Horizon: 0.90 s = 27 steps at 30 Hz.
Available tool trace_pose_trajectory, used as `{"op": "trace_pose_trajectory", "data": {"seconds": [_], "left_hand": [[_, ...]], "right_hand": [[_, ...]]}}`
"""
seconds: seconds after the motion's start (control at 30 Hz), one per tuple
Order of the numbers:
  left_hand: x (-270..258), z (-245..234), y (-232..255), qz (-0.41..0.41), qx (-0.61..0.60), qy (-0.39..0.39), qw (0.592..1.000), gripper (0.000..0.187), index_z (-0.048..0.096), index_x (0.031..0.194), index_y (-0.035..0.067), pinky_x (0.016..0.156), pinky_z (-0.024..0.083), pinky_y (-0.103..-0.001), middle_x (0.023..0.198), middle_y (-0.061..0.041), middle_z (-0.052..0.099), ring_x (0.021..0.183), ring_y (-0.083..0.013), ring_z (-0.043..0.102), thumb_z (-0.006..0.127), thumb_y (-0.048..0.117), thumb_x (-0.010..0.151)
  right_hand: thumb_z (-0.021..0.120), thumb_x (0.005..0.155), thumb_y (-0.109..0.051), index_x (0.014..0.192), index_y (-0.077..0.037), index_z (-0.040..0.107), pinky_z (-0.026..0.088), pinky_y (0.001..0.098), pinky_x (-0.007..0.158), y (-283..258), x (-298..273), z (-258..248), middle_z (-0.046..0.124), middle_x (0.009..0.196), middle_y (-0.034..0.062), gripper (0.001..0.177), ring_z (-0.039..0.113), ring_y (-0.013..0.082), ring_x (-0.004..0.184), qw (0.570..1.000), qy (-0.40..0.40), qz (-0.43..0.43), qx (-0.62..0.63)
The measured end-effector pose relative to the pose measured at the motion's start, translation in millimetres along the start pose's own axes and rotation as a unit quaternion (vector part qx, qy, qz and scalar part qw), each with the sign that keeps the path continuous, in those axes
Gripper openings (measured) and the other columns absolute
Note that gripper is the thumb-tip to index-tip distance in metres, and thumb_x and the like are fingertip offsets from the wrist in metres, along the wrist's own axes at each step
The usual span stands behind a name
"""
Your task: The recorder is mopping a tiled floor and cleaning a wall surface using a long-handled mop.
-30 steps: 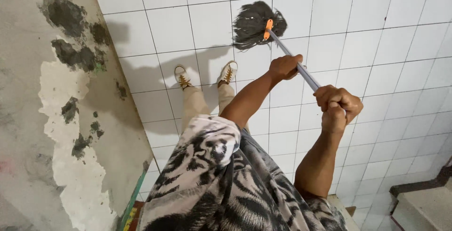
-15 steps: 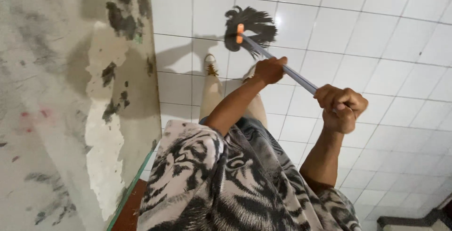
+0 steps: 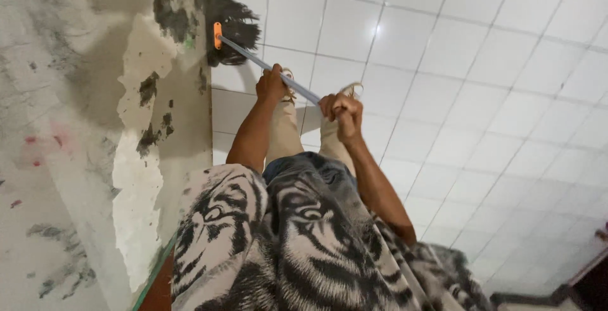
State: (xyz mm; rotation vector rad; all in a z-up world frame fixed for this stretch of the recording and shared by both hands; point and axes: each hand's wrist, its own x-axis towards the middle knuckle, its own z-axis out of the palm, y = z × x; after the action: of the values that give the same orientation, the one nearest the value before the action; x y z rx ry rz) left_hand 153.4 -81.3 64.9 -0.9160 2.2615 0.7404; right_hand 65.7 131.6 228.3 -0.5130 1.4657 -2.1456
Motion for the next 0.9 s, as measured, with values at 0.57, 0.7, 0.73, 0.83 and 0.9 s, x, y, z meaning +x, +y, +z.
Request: {"op": "trace_pose_trajectory", "data": {"seconds": [0.57,0.7,0.73,0.83,0.9], "left_hand": [[-72,204,360,0.409,-0.134,-0.157,0.889,0.032,0.051,0.106,0.013,0.073,0.053,-0.055,0.086,-0.017,0.07,0.087,-0.0418,0.069,0.062,0.041,0.095],[-87,189,410,0.431,-0.081,-0.175,0.882,0.036,0.055,0.102,0.017,0.067,0.053,-0.054,0.081,-0.01,0.07,0.081,-0.0379,0.071,0.056,0.052,0.098],[-92,191,411,0.433,-0.082,-0.172,0.881,0.036,0.055,0.102,0.017,0.067,0.053,-0.054,0.081,-0.01,0.07,0.081,-0.0379,0.071,0.056,0.052,0.098],[-89,172,411,0.412,0.018,-0.196,0.89,0.029,0.06,0.1,0.02,0.069,0.053,-0.053,0.083,-0.007,0.074,0.082,-0.0333,0.074,0.054,0.048,0.096],[-95,145,407,0.392,0.064,-0.225,0.89,0.028,0.06,0.104,0.02,0.072,0.054,-0.052,0.088,-0.009,0.075,0.086,-0.0321,0.074,0.056,0.047,0.096]], "right_hand": [[0.033,0.072,0.002,0.063,-0.005,0.038,0.033,0.0311,0.048,-242,-101,-180,0.039,0.056,0.008,0.012,0.032,0.013,0.047,0.95,0.219,-0.028,-0.222],[0.035,0.074,0.001,0.07,-0.002,0.041,0.042,0.0383,0.056,-243,-103,-188,0.042,0.057,0.0102,0.008,0.036,0.0157,0.052,0.939,0.215,-0.039,-0.265],[0.035,0.074,0.001,0.07,-0.002,0.041,0.042,0.0383,0.056,-245,-110,-194,0.042,0.057,0.0102,0.008,0.036,0.0157,0.052,0.939,0.214,-0.042,-0.266],[0.038,0.08,0.001,0.068,-0.003,0.041,0.04,0.0366,0.053,-242,-115,-209,0.044,0.058,0.0095,0.013,0.039,0.0173,0.052,0.941,0.224,-0.111,-0.23],[0.036,0.079,-0.001,0.065,-0.007,0.04,0.036,0.0314,0.045,-243,-122,-218,0.042,0.056,0.0078,0.015,0.035,0.014,0.05,0.947,0.22,-0.121,-0.199]]}}
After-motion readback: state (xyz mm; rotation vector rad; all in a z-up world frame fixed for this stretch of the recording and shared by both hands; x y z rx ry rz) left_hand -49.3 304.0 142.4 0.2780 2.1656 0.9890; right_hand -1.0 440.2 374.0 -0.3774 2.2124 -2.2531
